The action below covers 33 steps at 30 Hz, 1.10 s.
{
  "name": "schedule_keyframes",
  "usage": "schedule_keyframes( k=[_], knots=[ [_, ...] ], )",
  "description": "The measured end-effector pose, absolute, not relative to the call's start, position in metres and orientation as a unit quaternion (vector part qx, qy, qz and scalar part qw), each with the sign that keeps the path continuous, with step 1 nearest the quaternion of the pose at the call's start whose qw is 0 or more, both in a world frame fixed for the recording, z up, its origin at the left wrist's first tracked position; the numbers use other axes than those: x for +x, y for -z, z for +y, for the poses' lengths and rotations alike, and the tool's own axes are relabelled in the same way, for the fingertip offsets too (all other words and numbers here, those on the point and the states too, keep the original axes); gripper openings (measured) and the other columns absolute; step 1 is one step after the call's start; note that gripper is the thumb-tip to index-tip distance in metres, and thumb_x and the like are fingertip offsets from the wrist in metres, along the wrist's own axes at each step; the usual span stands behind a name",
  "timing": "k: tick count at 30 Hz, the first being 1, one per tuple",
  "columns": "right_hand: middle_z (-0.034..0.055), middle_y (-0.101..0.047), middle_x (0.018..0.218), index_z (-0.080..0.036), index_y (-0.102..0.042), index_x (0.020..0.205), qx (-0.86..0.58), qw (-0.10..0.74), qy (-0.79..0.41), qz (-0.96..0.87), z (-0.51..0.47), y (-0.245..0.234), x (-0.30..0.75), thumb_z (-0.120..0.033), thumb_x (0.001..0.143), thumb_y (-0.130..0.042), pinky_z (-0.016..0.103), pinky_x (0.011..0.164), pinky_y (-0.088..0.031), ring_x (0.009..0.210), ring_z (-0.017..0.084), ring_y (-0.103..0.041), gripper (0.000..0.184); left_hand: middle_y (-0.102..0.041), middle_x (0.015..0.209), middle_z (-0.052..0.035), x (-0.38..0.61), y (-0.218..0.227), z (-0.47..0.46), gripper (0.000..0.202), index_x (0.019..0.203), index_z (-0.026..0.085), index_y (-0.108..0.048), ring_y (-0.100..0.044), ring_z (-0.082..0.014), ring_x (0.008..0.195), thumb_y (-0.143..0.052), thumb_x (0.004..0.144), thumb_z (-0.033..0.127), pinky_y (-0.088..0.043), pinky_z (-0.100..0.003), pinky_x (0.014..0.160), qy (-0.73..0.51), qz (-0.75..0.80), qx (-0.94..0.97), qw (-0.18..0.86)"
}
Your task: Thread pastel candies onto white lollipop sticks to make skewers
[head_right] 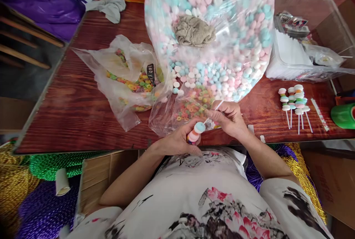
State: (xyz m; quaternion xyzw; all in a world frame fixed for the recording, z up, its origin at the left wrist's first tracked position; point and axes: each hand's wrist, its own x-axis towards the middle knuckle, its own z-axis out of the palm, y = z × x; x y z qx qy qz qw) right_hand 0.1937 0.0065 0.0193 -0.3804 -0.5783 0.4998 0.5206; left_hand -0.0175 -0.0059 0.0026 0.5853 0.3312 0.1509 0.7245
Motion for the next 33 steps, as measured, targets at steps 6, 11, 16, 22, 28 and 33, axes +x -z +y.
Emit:
schedule_keyframes(
  k=[6, 11, 16, 22, 28, 33],
  knots=[
    [-0.0057, -0.046, 0.051, -0.018, -0.054, 0.053, -0.442, 0.571, -0.413, -0.556, -0.002, -0.026, 0.186, -0.027, 0.082, -0.076, 0.025, 0.047, -0.027, 0.047, 0.006, -0.035, 0.038, -0.069, 0.115, -0.0065, -0.005, -0.002, -0.021, 0.077, 0.137, 0.022, -0.040, -0.064, -0.0258, 0.101, -0.081, 0.071, 0.023, -0.049, -0.040, 0.090, -0.195, 0.422, 0.682, 0.564],
    [-0.0008, -0.063, 0.063, -0.020, -0.069, 0.071, -0.390, 0.569, -0.369, -0.623, -0.011, -0.014, 0.179, -0.025, 0.087, -0.070, 0.028, 0.059, -0.043, 0.058, 0.012, -0.054, 0.016, -0.069, 0.109, -0.0079, -0.005, 0.000, -0.028, 0.085, 0.140, 0.019, -0.035, -0.066, -0.0266, 0.100, -0.082, 0.069, 0.021, -0.049, -0.042, 0.092, -0.225, 0.432, 0.675, 0.554],
    [-0.0011, -0.062, 0.062, -0.022, -0.067, 0.072, -0.347, 0.498, -0.382, -0.697, -0.023, 0.009, 0.159, -0.029, 0.090, -0.066, 0.030, 0.063, -0.045, 0.062, 0.014, -0.057, 0.019, -0.071, 0.106, -0.0061, -0.004, 0.004, -0.031, 0.082, 0.140, 0.021, -0.035, -0.068, -0.0209, 0.091, -0.081, 0.071, 0.020, -0.051, -0.034, 0.085, -0.261, 0.410, 0.631, 0.605],
    [-0.0007, -0.063, 0.064, -0.019, -0.065, 0.068, -0.357, 0.492, -0.510, -0.609, -0.024, 0.013, 0.155, -0.032, 0.089, -0.066, 0.029, 0.062, -0.045, 0.060, 0.013, -0.056, 0.024, -0.069, 0.110, -0.0055, -0.023, -0.001, -0.021, 0.104, 0.148, 0.027, -0.037, -0.066, -0.0210, 0.102, -0.090, 0.058, 0.023, -0.051, -0.030, 0.087, -0.286, 0.349, 0.507, 0.734],
    [-0.0012, -0.063, 0.068, -0.019, -0.069, 0.076, -0.321, 0.477, -0.570, -0.586, -0.001, -0.012, 0.166, -0.036, 0.086, -0.071, 0.026, 0.059, -0.045, 0.061, 0.012, -0.056, 0.019, -0.060, 0.064, -0.0014, -0.032, -0.001, -0.014, 0.040, 0.091, 0.012, -0.072, -0.051, -0.0088, 0.053, -0.078, 0.077, 0.049, -0.043, -0.022, 0.052, -0.251, 0.363, 0.404, 0.801],
    [-0.0014, -0.061, 0.071, -0.020, -0.065, 0.075, -0.338, 0.521, -0.475, -0.623, 0.010, -0.022, 0.163, -0.031, 0.087, -0.071, 0.027, 0.063, -0.044, 0.064, 0.012, -0.055, 0.017, -0.055, 0.062, 0.0015, -0.014, 0.008, -0.017, 0.048, 0.083, 0.014, -0.070, -0.043, -0.0062, 0.050, -0.076, 0.073, 0.061, -0.033, -0.019, 0.045, -0.350, 0.418, 0.381, 0.747]
  ],
)
